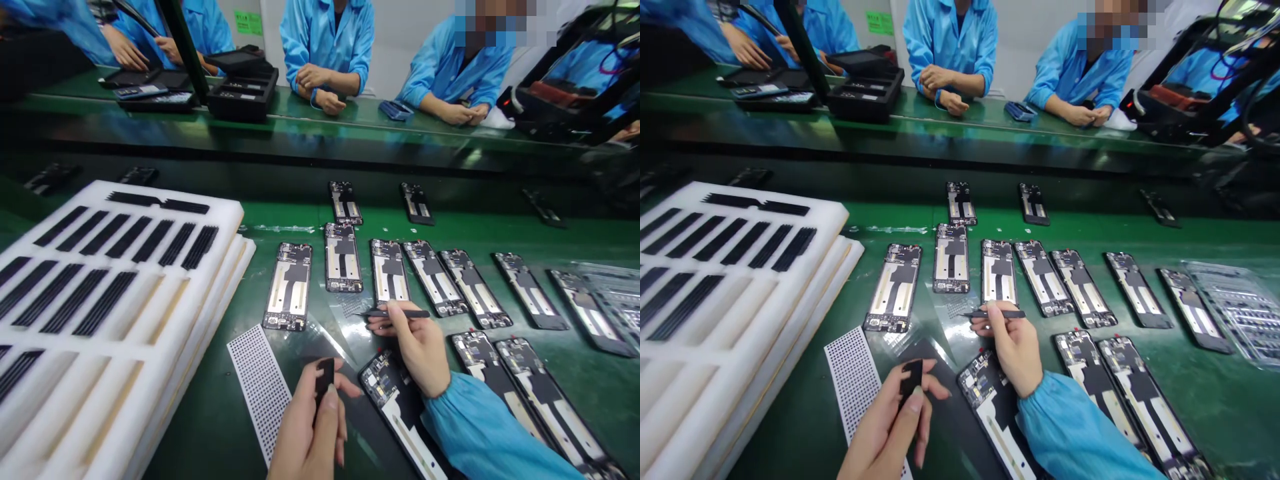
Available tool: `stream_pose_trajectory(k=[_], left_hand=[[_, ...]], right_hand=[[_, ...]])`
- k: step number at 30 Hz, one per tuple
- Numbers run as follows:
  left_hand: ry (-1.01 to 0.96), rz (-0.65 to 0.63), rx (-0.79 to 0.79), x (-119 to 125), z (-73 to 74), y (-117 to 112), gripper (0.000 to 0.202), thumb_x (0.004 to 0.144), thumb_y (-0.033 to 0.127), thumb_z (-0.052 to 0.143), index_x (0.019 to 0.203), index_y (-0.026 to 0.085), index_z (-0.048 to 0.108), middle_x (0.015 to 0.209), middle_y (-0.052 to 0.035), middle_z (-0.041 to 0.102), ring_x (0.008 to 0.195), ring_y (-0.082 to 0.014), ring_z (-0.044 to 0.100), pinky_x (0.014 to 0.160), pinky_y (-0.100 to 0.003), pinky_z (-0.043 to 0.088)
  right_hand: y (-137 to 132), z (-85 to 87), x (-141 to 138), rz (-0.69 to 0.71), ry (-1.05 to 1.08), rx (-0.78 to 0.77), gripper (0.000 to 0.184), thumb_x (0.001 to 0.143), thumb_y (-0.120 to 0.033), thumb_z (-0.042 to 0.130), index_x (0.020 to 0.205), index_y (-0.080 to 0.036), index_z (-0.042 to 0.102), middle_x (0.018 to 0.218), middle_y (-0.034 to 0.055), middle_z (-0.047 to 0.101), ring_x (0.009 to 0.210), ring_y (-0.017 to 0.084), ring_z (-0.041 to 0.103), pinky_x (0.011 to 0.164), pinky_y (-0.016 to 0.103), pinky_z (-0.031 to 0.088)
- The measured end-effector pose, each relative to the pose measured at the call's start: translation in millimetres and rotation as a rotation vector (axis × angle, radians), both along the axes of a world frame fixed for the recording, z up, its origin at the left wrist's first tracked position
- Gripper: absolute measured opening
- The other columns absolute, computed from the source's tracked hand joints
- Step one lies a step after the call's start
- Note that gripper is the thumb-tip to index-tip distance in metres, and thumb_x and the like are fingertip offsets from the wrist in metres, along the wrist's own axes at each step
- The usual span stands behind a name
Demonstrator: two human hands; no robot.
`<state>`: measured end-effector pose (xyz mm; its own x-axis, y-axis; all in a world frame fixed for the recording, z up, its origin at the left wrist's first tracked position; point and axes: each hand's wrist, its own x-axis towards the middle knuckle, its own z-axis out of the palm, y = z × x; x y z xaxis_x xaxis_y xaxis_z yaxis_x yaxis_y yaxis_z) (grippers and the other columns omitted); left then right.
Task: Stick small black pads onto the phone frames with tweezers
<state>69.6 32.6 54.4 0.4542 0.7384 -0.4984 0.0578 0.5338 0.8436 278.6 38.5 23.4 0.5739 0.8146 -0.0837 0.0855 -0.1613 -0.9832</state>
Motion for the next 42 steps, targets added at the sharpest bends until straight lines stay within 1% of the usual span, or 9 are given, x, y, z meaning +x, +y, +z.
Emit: stream_pose_trajectory(k=[4,6,9,12,14,24,34,38,42], left_hand=[[-0.26,0.042,-0.205,-5.3,7.9,10.7,0.047,0.094,0.048,0.06,0.128,0.017,0.052,0.095,-0.0068,0.066,0.056,-0.0092,0.045,0.044,-0.021,0.04],[-0.347,0.033,-0.286,-7.8,13.1,11.2,0.039,0.096,0.04,0.059,0.127,0.016,0.053,0.094,-0.0069,0.066,0.056,-0.0076,0.044,0.046,-0.02,0.039],[-0.472,-0.019,-0.362,-11.7,18.5,5.1,0.033,0.098,0.033,0.057,0.126,0.016,0.054,0.096,-0.0076,0.066,0.055,-0.0055,0.044,0.049,-0.02,0.037],[-0.549,-0.087,-0.386,-14.3,19.4,-3.8,0.031,0.1,0.034,0.054,0.126,0.016,0.055,0.08,-0.0025,0.062,0.051,-0.0049,0.046,0.05,-0.018,0.036],[-0.573,-0.096,-0.377,-14.7,19.4,-8.1,0.03,0.101,0.034,0.053,0.124,0.016,0.058,0.068,0.0017,0.054,0.05,-0.0056,0.045,0.05,-0.018,0.037],[-0.61,-0.119,-0.291,-15.7,28.0,-15.3,0.029,0.1,0.034,0.055,0.122,0.015,0.061,0.075,-0.0009,0.058,0.05,-0.0034,0.044,0.051,-0.016,0.039],[-0.61,-0.102,-0.34,-15.4,30.3,-24.2,0.027,0.101,0.034,0.054,0.115,0.013,0.064,0.087,-0.0079,0.064,0.057,-0.0062,0.047,0.054,-0.019,0.041],[-0.565,-0.058,-0.342,-14.6,28.8,-31.1,0.031,0.101,0.036,0.053,0.115,0.013,0.067,0.088,-0.01,0.067,0.058,-0.0074,0.049,0.055,-0.02,0.042],[-0.636,-0.025,-0.335,-9.7,25.7,-35.2,0.03,0.099,0.032,0.055,0.113,0.01,0.069,0.091,-0.0135,0.069,0.054,-0.0064,0.048,0.052,-0.02,0.04]], right_hand=[[-2.6,3.8,2.3,0.012,-0.006,0.031,0.043,0.091,-0.057,0.065,0.089,-0.015,0.073,0.091,0.0139,0.079,0.065,0.022,0.076,0.06,0.033,0.065],[-11.5,16.7,-1.5,0.049,0.01,0.076,0.039,0.095,-0.053,0.061,0.092,-0.016,0.074,0.091,0.012,0.079,0.065,0.021,0.075,0.063,0.032,0.064],[-32.8,44.8,-14.2,0.221,-0.017,0.129,0.028,0.101,-0.041,0.056,0.102,-0.021,0.075,0.08,0.0067,0.078,0.065,0.019,0.075,0.065,0.027,0.064],[-50.7,67.2,-26.7,0.376,-0.147,0.139,0.022,0.102,-0.032,0.055,0.101,-0.026,0.076,0.085,0.0035,0.08,0.065,0.016,0.076,0.062,0.019,0.062],[-56.0,73.1,-31.4,0.413,-0.231,0.145,0.022,0.103,-0.029,0.054,0.1,-0.028,0.076,0.09,0.0016,0.08,0.072,0.015,0.078,0.064,0.016,0.062],[-61.2,68.4,-33.2,0.438,-0.389,0.197,0.02,0.103,-0.025,0.053,0.101,-0.028,0.073,0.09,-0.0006,0.079,0.078,0.013,0.078,0.072,0.011,0.06],[-74.5,68.2,-30.8,0.44,-0.482,0.249,0.02,0.103,-0.027,0.052,0.103,-0.028,0.073,0.091,-0.0004,0.079,0.079,0.012,0.078,0.076,0.011,0.059],[-77.1,67.3,-31.7,0.444,-0.442,0.255,0.021,0.103,-0.029,0.053,0.102,-0.029,0.073,0.09,-0.0011,0.079,0.077,0.012,0.078,0.074,0.012,0.059],[-81.7,65.1,-36.0,0.366,-0.351,0.244,0.02,0.101,-0.034,0.057,0.099,-0.029,0.076,0.088,-0.0004,0.079,0.076,0.014,0.077,0.072,0.014,0.06]])
